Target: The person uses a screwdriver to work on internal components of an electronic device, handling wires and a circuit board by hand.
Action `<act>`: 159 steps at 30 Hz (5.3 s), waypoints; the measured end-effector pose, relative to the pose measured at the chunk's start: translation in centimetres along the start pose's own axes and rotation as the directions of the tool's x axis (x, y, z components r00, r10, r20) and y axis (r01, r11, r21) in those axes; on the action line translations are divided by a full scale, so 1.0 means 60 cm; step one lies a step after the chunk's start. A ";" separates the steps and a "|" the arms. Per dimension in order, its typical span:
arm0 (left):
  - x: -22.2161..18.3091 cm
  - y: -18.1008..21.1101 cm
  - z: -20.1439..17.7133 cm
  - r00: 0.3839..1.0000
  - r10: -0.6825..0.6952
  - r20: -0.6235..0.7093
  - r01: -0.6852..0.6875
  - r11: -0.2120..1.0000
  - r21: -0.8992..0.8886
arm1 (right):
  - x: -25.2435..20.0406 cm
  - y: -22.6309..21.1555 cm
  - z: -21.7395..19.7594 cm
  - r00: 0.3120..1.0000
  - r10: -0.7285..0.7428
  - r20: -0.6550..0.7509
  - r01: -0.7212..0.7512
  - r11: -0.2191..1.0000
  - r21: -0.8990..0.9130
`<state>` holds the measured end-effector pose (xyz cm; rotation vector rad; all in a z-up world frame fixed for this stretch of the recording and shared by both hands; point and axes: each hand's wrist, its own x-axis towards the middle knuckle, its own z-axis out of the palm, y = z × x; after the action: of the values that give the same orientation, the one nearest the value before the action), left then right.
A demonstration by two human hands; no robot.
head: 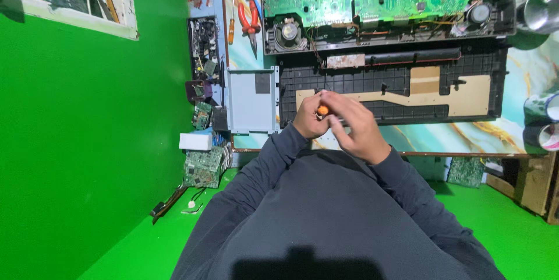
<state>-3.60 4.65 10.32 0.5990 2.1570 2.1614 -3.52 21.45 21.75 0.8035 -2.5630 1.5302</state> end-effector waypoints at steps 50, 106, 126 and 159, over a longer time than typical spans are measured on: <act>-0.019 -0.042 0.034 0.895 -0.370 -0.250 0.384 0.923 0.010 | -0.006 0.018 0.051 0.993 -0.003 -0.115 -0.024 0.973 -0.230; -0.007 -0.118 -0.004 0.961 0.049 0.271 -0.177 0.863 0.472 | -0.025 0.057 0.031 0.990 -0.120 0.078 0.133 0.975 -0.180; -0.041 -0.013 0.069 0.939 0.101 -0.329 0.083 0.861 0.501 | -0.037 0.080 0.043 0.982 0.054 -0.183 -0.093 0.973 -0.211; -0.023 0.008 0.039 0.890 -0.278 -0.361 0.317 0.947 0.053 | 0.001 0.058 0.073 0.990 -0.021 -0.141 -0.002 0.987 -0.159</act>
<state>-1.54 6.46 10.35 -0.1328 2.3536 2.1146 -4.22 19.06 16.75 0.6625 -2.5327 1.3082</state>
